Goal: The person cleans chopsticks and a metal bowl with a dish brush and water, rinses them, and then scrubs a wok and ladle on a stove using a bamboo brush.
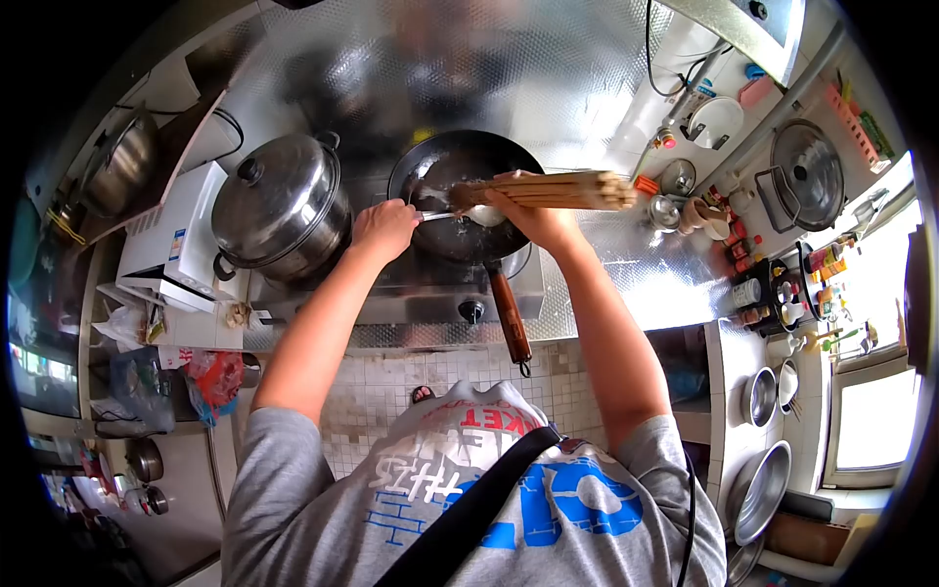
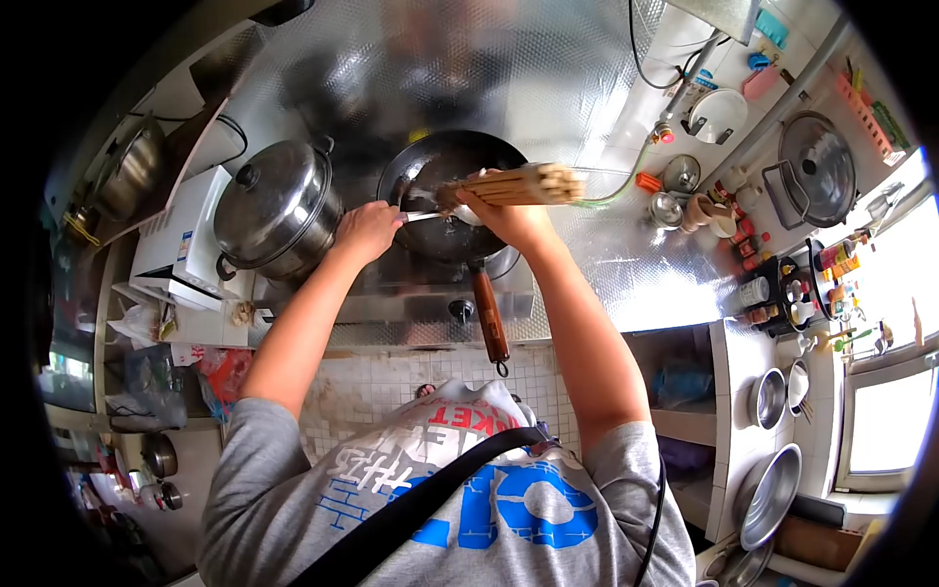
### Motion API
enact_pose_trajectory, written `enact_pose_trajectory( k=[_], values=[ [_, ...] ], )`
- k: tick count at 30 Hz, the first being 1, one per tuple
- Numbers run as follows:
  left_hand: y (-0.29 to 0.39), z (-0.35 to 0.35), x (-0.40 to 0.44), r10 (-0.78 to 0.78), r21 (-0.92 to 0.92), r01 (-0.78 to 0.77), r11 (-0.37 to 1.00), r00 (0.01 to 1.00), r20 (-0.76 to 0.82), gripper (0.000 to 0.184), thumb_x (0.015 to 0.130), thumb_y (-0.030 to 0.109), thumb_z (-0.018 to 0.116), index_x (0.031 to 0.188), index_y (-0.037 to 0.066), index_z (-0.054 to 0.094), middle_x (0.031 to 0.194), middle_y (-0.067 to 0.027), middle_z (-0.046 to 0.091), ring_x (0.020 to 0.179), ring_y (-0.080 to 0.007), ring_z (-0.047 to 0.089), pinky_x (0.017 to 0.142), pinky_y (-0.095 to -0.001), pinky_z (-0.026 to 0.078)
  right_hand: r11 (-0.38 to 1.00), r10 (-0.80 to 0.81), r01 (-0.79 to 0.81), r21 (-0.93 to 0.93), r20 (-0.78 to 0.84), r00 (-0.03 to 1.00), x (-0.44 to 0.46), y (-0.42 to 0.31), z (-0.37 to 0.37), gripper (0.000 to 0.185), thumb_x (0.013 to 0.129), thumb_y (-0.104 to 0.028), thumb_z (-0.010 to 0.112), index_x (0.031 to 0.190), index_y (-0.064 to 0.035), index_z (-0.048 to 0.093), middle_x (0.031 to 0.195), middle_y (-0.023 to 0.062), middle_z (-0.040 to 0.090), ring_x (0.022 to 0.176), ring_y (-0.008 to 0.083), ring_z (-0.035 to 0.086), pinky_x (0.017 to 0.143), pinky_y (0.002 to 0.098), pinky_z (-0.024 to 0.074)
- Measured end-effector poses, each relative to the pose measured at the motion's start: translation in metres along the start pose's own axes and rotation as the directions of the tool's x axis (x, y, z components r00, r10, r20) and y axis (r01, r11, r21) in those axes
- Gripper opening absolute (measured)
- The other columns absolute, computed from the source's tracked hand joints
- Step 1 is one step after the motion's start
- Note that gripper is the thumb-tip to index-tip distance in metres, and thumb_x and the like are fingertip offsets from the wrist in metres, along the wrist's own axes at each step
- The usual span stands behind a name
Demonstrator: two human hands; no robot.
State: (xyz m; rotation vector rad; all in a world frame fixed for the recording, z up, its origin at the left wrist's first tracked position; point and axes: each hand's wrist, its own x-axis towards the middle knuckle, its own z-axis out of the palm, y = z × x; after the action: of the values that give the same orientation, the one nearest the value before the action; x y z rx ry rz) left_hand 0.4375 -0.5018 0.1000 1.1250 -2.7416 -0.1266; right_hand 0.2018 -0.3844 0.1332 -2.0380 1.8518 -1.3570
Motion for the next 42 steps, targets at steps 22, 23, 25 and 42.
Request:
enact_pose_trajectory(
  k=[22,23,25,42],
  values=[
    [-0.008,0.018,0.007,-0.112,-0.07,0.116,0.991,0.992,0.05,0.024,0.093,0.029,0.057,0.097,0.008,0.069,0.097,-0.0145,0.068,0.095,-0.0356,0.065,0.082,-0.0468,0.053,0.999,0.034,-0.036,-0.04,-0.052,0.998,-0.061,-0.016,0.013,0.028,0.077,-0.016,0.08,0.099,-0.0018,0.069,0.094,0.0129,0.07,0.084,0.0287,0.069,0.074,0.0352,0.0577],
    [-0.006,0.016,0.007,-0.134,-0.063,0.139,0.988,0.988,0.071,0.025,0.094,0.029,0.057,0.096,0.008,0.069,0.097,-0.0145,0.068,0.095,-0.0355,0.065,0.082,-0.0467,0.053,1.0,0.004,-0.004,0.007,-0.06,0.998,-0.066,-0.014,0.016,0.027,0.078,-0.017,0.079,0.099,-0.0023,0.069,0.094,0.0127,0.07,0.084,0.0285,0.069,0.074,0.035,0.0577],
    [-0.002,0.011,0.01,-0.183,-0.052,0.189,0.981,0.977,0.109,0.026,0.094,0.029,0.057,0.096,0.007,0.069,0.097,-0.0145,0.069,0.095,-0.0353,0.065,0.083,-0.0464,0.053,0.993,-0.06,0.068,0.099,-0.077,0.995,-0.07,-0.04,0.013,0.026,0.079,-0.018,0.078,0.099,-0.0033,0.07,0.094,0.0122,0.07,0.083,0.0282,0.069,0.074,0.0346,0.0577],
    [-0.004,0.004,0.0,0.191,0.151,-0.178,0.972,0.978,-0.082,0.02,0.092,0.024,0.059,0.098,0.006,0.065,0.089,-0.0108,0.062,0.09,-0.0305,0.066,0.075,-0.0454,0.053,0.994,0.094,-0.096,0.052,0.038,0.995,0.012,0.043,-0.03,0.028,0.078,-0.027,0.079,0.094,-0.0047,0.072,0.092,0.0111,0.071,0.088,0.0269,0.068,0.078,0.0375,0.0538]
  ],
)
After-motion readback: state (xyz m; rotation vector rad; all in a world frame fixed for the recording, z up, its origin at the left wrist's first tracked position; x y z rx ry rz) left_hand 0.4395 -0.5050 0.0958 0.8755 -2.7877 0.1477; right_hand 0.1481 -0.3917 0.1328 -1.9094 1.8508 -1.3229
